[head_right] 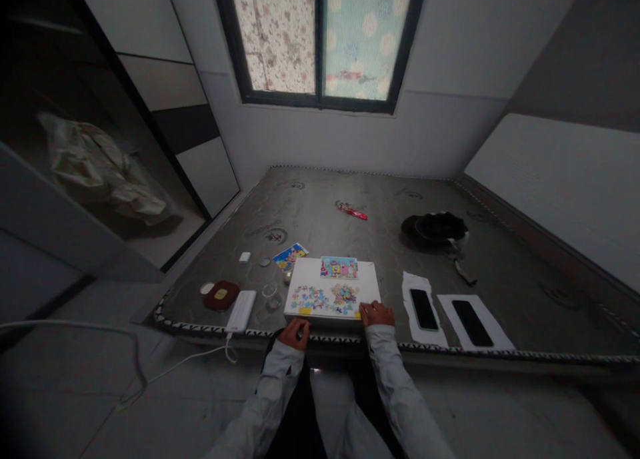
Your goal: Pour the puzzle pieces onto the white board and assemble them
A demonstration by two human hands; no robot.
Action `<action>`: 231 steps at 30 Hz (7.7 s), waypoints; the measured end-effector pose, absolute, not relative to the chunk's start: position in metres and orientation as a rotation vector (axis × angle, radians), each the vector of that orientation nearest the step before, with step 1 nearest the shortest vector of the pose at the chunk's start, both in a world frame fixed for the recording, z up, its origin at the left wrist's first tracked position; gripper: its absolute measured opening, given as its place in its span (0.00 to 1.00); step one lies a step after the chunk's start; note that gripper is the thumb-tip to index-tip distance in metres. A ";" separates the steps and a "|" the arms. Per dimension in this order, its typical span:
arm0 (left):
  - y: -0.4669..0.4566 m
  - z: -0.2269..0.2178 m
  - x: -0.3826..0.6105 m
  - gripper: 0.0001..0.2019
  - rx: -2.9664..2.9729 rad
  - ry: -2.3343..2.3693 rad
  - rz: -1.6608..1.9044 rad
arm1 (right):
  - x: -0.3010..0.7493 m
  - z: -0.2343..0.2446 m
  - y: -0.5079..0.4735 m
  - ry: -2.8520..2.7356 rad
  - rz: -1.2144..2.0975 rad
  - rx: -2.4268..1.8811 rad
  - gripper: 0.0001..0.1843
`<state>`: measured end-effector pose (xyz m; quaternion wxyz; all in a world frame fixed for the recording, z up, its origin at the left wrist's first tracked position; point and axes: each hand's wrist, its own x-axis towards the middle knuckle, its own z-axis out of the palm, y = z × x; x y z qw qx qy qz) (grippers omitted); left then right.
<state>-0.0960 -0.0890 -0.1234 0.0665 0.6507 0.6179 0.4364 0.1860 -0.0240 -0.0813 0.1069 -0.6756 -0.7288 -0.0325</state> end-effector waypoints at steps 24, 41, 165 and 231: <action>-0.088 -0.125 -0.097 0.13 1.939 1.899 1.294 | 0.172 -0.087 0.007 -1.928 0.348 -2.095 0.16; -0.090 -0.118 -0.094 0.12 1.928 1.913 1.327 | 0.179 -0.087 0.012 -1.881 0.363 -2.068 0.19; -0.088 -0.125 -0.098 0.12 1.939 1.880 1.386 | 0.196 -0.057 0.019 -2.350 0.128 -2.074 0.15; -0.087 -0.124 -0.102 0.11 2.035 1.795 1.373 | 0.177 -0.064 0.011 -2.230 0.419 -2.079 0.11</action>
